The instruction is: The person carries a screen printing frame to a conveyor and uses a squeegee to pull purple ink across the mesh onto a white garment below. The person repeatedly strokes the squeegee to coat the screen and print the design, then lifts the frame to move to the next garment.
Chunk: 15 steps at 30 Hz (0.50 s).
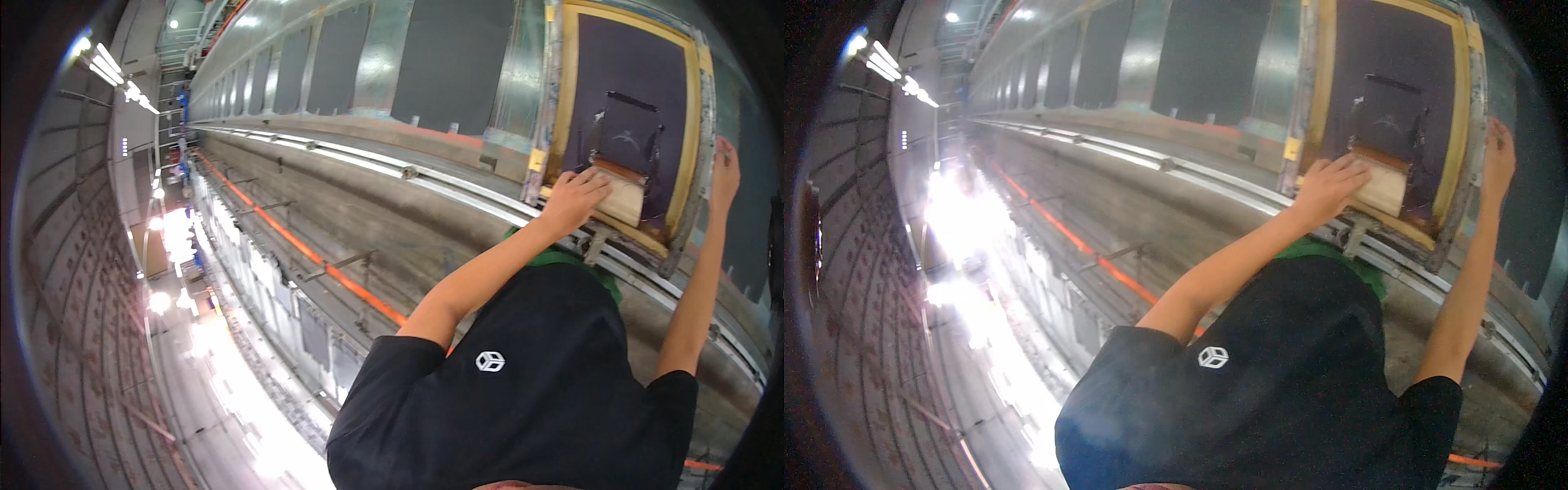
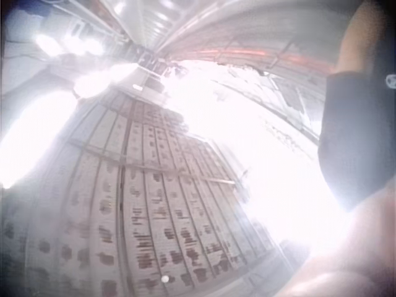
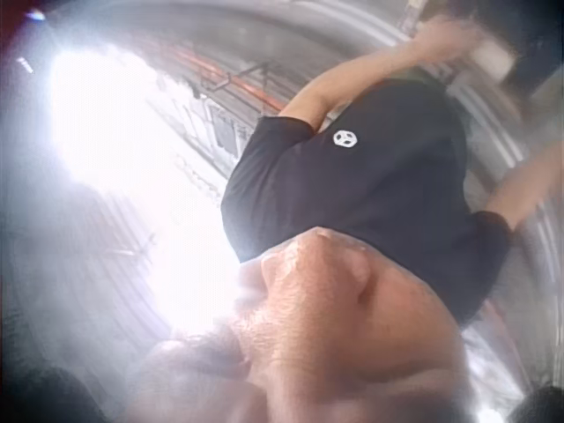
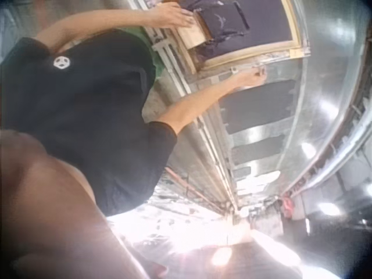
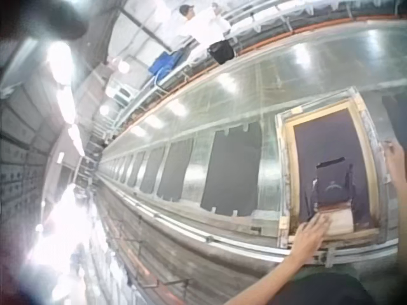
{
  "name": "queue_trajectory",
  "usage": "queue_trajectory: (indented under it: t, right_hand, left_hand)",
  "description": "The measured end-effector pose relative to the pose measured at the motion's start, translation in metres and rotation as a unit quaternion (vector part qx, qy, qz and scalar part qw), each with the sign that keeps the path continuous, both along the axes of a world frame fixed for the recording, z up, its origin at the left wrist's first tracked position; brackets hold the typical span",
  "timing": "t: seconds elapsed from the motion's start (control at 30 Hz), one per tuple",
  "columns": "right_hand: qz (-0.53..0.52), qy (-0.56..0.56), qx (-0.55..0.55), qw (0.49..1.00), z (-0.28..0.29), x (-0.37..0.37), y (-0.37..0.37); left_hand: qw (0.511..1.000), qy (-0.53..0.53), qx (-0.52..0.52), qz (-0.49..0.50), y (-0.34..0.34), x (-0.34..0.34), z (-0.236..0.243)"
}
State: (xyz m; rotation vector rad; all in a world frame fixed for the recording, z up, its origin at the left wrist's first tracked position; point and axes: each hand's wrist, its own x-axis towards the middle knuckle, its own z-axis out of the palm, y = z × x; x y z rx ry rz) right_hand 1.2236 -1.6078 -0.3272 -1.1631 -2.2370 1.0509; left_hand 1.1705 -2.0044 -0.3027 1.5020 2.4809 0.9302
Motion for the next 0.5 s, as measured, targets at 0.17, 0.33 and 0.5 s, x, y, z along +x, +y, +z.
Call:
queue_trajectory:
  t: [0.17,0.33,0.5]
  right_hand:
    - [0.021,0.052,0.039,0.998,0.031,-0.080,-0.118]
    - [0.014,0.102,-0.014,0.995,-0.007,-0.168,-0.249]
    - [-0.014,0.038,-0.037,0.999,-0.011,-0.191,-0.300]
  left_hand:
    - [0.997,-0.017,-0.037,0.063,-0.098,-0.063,0.020]
    - [0.996,-0.022,-0.051,0.070,-0.209,-0.151,0.005]
    - [0.996,-0.014,-0.076,0.054,-0.252,-0.182,0.005]
